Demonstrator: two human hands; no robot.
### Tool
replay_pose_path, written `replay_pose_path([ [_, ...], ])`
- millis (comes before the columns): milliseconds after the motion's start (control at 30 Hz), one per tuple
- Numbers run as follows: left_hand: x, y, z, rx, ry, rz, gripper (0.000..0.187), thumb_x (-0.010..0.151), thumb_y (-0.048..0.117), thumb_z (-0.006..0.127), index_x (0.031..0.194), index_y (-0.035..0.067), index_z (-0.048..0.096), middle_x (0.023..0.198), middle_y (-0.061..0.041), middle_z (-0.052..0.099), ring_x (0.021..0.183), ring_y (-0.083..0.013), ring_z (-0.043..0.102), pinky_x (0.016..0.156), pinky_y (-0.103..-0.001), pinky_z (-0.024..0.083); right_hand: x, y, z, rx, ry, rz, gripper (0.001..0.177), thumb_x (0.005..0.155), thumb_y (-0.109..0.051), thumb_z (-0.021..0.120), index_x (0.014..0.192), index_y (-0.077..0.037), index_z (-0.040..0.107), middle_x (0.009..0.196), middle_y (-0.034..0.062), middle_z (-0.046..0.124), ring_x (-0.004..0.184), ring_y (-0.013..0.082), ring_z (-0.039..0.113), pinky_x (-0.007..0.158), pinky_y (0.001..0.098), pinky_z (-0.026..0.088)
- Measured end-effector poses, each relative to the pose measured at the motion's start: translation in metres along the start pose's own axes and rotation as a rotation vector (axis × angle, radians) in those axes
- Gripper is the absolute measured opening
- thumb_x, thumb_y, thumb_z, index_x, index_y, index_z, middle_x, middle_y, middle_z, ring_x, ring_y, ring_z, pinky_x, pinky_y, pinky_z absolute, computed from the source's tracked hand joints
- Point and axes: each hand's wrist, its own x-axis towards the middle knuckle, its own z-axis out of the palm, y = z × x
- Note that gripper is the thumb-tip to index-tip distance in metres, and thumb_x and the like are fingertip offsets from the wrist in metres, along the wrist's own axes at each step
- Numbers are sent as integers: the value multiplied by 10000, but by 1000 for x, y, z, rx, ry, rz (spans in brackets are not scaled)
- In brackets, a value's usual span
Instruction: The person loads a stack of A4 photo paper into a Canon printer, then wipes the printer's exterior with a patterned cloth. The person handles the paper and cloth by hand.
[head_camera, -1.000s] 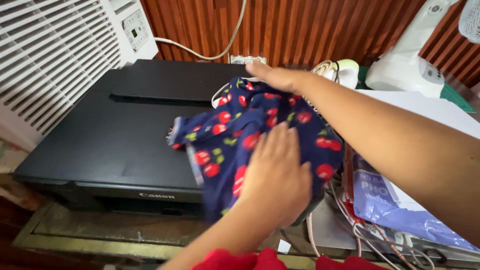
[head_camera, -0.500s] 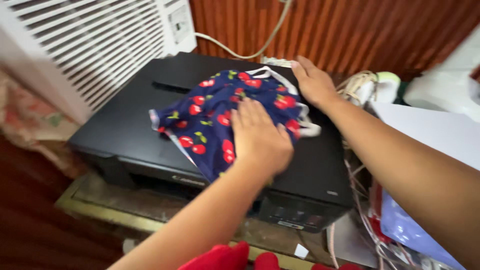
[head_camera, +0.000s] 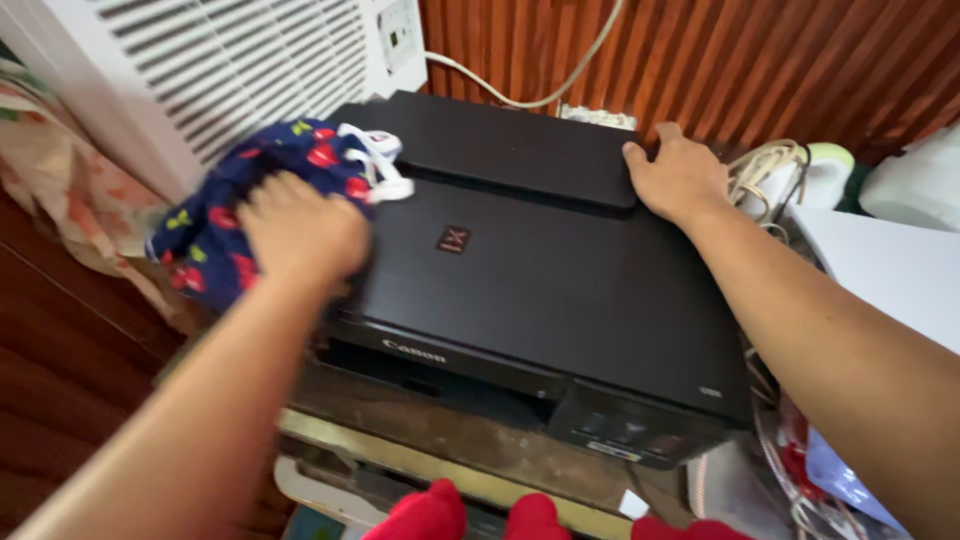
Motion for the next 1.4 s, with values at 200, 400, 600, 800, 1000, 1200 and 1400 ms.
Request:
replay_pose_path([
  [200,-119,160,-60,-182,-19,269,707,898,374,481,1351,-168,470,1438,-337,457,1378,-458,401,1138,-568,271,-2,0,-1,2,-17,34,608,997,-535,518,1430,-111,560,1288,243,668,1229,427,606,1051,529,454],
  [400,-137,137,-66,-633,64,355,680,838,320,592,1337,-134,502,1400,-315,532,1326,-446,483,1109,-534,341,4,0,3,38,18,13,596,966,-523,556,1402,-117,578,1291,252,640,1225,418,586,1024,510,449],
  [600,-31,17,-9,-110,67,152,577,929,344,536,1290,-107,545,1350,-277,565,1231,-420,535,1002,-553,408,5,2,5,54,37,5,526,967,-496,559,1318,-117,652,1231,231,687,1195,400,623,1015,501,474],
  [800,43,-3,41,-146,-165,38,850,958,483,458,1529,-126,298,1632,-292,284,1496,-417,275,1175,-587,217,4,3,5,78,56,28,507,950,-486,586,1286,-117,672,1222,222,691,1186,399,627,1026,489,475],
  [1000,42,9,2,-206,-485,10,1586,528,1007,636,1547,-101,135,1642,-287,79,1541,-386,39,1191,-569,72,6,1,6,102,53,14,536,949,-463,594,1344,-101,608,1241,217,684,1205,383,623,1034,478,468],
  [1200,17,35,-14,-180,-441,101,1643,469,1032,619,1565,-100,154,1649,-303,129,1549,-397,93,1212,-586,76,7,0,4,96,16,38,584,962,-468,586,1413,-102,521,1286,224,656,1232,389,600,1055,484,446],
  [1400,26,36,-13,-182,-483,106,1649,438,1006,672,1563,-83,155,1647,-294,114,1546,-392,74,1203,-592,75,5,-2,1,82,6,55,544,966,-476,584,1379,-123,572,1267,221,673,1240,391,601,1078,489,440],
])
